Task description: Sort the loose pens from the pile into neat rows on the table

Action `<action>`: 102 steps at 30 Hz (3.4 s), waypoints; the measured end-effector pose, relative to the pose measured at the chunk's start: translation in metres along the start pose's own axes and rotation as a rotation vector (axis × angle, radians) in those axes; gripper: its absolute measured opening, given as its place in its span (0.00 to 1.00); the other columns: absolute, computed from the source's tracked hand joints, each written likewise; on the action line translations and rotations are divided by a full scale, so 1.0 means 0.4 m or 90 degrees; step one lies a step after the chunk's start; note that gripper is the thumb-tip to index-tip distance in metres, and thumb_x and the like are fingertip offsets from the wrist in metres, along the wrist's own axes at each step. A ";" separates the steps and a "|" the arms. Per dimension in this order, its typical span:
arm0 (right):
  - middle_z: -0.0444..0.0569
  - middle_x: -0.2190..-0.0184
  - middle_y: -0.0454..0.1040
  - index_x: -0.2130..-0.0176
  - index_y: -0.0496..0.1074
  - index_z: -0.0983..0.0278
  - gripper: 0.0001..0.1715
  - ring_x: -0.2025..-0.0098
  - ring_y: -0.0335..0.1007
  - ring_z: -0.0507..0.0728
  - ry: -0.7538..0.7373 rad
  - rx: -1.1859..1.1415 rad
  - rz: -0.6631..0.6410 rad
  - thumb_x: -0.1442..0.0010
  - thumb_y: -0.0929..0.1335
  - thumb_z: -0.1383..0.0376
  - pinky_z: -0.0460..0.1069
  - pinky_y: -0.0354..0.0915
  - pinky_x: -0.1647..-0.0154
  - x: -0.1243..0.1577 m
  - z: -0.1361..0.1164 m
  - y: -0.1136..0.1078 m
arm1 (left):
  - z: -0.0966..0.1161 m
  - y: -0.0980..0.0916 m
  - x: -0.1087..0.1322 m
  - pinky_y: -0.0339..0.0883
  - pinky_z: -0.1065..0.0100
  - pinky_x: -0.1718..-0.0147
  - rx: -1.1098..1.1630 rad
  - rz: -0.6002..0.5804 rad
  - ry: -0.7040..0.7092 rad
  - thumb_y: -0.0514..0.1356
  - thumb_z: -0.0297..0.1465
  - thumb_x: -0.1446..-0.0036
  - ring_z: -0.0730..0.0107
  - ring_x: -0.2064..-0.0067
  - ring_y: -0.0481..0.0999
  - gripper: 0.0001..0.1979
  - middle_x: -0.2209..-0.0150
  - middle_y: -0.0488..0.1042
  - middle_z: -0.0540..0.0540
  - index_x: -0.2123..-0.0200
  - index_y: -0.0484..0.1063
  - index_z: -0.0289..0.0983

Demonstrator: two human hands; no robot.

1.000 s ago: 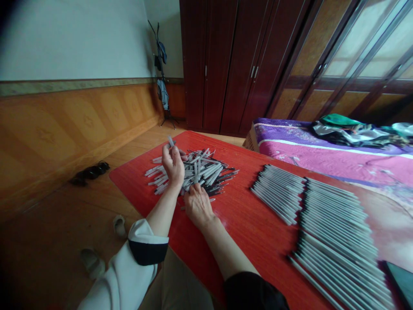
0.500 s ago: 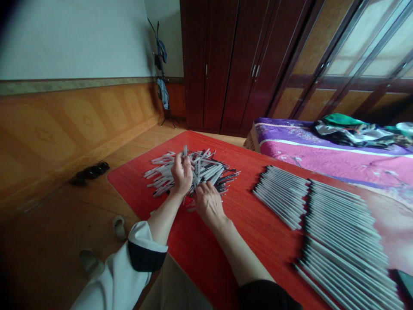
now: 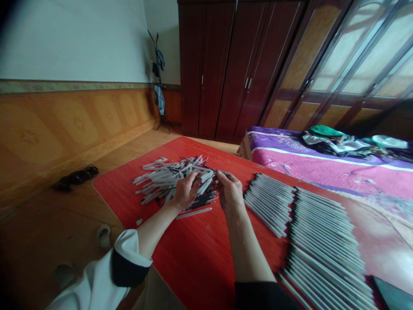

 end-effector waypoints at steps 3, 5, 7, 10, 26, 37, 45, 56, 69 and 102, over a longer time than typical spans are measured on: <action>0.43 0.83 0.70 0.75 0.73 0.68 0.13 0.83 0.65 0.48 0.005 0.021 -0.005 0.62 0.76 0.65 0.42 0.60 0.85 -0.006 0.004 -0.004 | -0.003 0.008 0.002 0.68 0.70 0.64 -0.003 -0.009 0.005 0.47 0.33 0.37 0.67 0.60 0.77 0.14 0.59 0.77 0.44 0.52 0.64 0.37; 0.44 0.82 0.71 0.75 0.73 0.68 0.12 0.82 0.65 0.48 0.018 0.039 -0.023 0.62 0.75 0.65 0.43 0.61 0.84 -0.011 0.008 -0.002 | -0.005 0.012 0.002 0.68 0.70 0.63 -0.006 -0.013 0.011 0.46 0.33 0.37 0.67 0.60 0.77 0.14 0.58 0.77 0.44 0.51 0.64 0.37; 0.45 0.81 0.72 0.74 0.73 0.68 0.13 0.81 0.66 0.49 0.025 0.053 -0.043 0.62 0.75 0.65 0.43 0.61 0.83 -0.014 0.008 0.000 | -0.005 0.015 0.002 0.68 0.70 0.62 -0.014 -0.016 0.016 0.46 0.33 0.37 0.67 0.60 0.77 0.15 0.58 0.77 0.43 0.51 0.64 0.37; 0.45 0.81 0.73 0.73 0.74 0.68 0.14 0.81 0.66 0.49 0.029 0.075 -0.067 0.62 0.75 0.64 0.44 0.61 0.82 -0.015 0.006 0.005 | 0.001 0.014 0.002 0.68 0.69 0.62 -0.024 -0.015 0.027 0.46 0.33 0.37 0.67 0.60 0.77 0.14 0.59 0.77 0.44 0.52 0.64 0.37; 0.45 0.83 0.72 0.73 0.75 0.69 0.13 0.82 0.65 0.50 -0.048 0.191 -0.048 0.60 0.73 0.62 0.44 0.61 0.83 -0.019 -0.018 0.010 | 0.012 0.014 0.002 0.68 0.69 0.59 -0.034 -0.020 0.068 0.47 0.32 0.37 0.68 0.57 0.76 0.14 0.58 0.76 0.45 0.51 0.65 0.39; 0.44 0.84 0.71 0.72 0.76 0.69 0.11 0.83 0.64 0.50 -0.116 0.330 -0.030 0.58 0.70 0.63 0.45 0.61 0.82 -0.010 -0.048 0.019 | 0.014 0.013 0.002 0.68 0.68 0.57 -0.044 -0.017 0.096 0.47 0.31 0.37 0.68 0.57 0.75 0.13 0.58 0.75 0.44 0.52 0.66 0.38; 0.45 0.83 0.72 0.71 0.77 0.68 0.12 0.82 0.64 0.50 -0.153 0.377 -0.046 0.56 0.69 0.63 0.44 0.60 0.82 -0.016 -0.049 0.017 | 0.016 0.009 0.004 0.68 0.67 0.57 -0.049 -0.012 0.109 0.47 0.31 0.37 0.68 0.57 0.75 0.13 0.59 0.75 0.44 0.53 0.67 0.38; 0.45 0.85 0.71 0.73 0.77 0.68 0.12 0.83 0.63 0.51 -0.147 0.401 -0.038 0.57 0.69 0.62 0.45 0.60 0.82 -0.012 -0.055 0.021 | 0.021 0.007 0.000 0.68 0.68 0.58 -0.042 -0.014 0.112 0.47 0.31 0.37 0.68 0.58 0.75 0.14 0.60 0.76 0.45 0.54 0.69 0.38; 0.46 0.84 0.72 0.71 0.76 0.69 0.13 0.83 0.65 0.51 -0.123 0.397 -0.050 0.57 0.70 0.62 0.45 0.61 0.82 -0.019 -0.040 0.013 | 0.020 0.004 0.001 0.69 0.69 0.59 -0.020 0.003 0.105 0.47 0.33 0.37 0.69 0.59 0.76 0.14 0.61 0.76 0.45 0.55 0.70 0.38; 0.47 0.85 0.70 0.78 0.73 0.70 0.24 0.84 0.61 0.50 -0.148 0.533 -0.004 0.52 0.68 0.50 0.45 0.57 0.84 -0.019 -0.048 -0.004 | 0.017 0.004 0.000 0.69 0.70 0.58 0.021 -0.006 0.089 0.48 0.32 0.37 0.70 0.57 0.76 0.13 0.58 0.76 0.46 0.54 0.69 0.39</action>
Point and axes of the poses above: each hand's wrist, its own x-axis away from the middle knuckle, its own y-axis out of the palm, z = x × y, the point moved 9 cm from there along -x, towards the middle knuckle
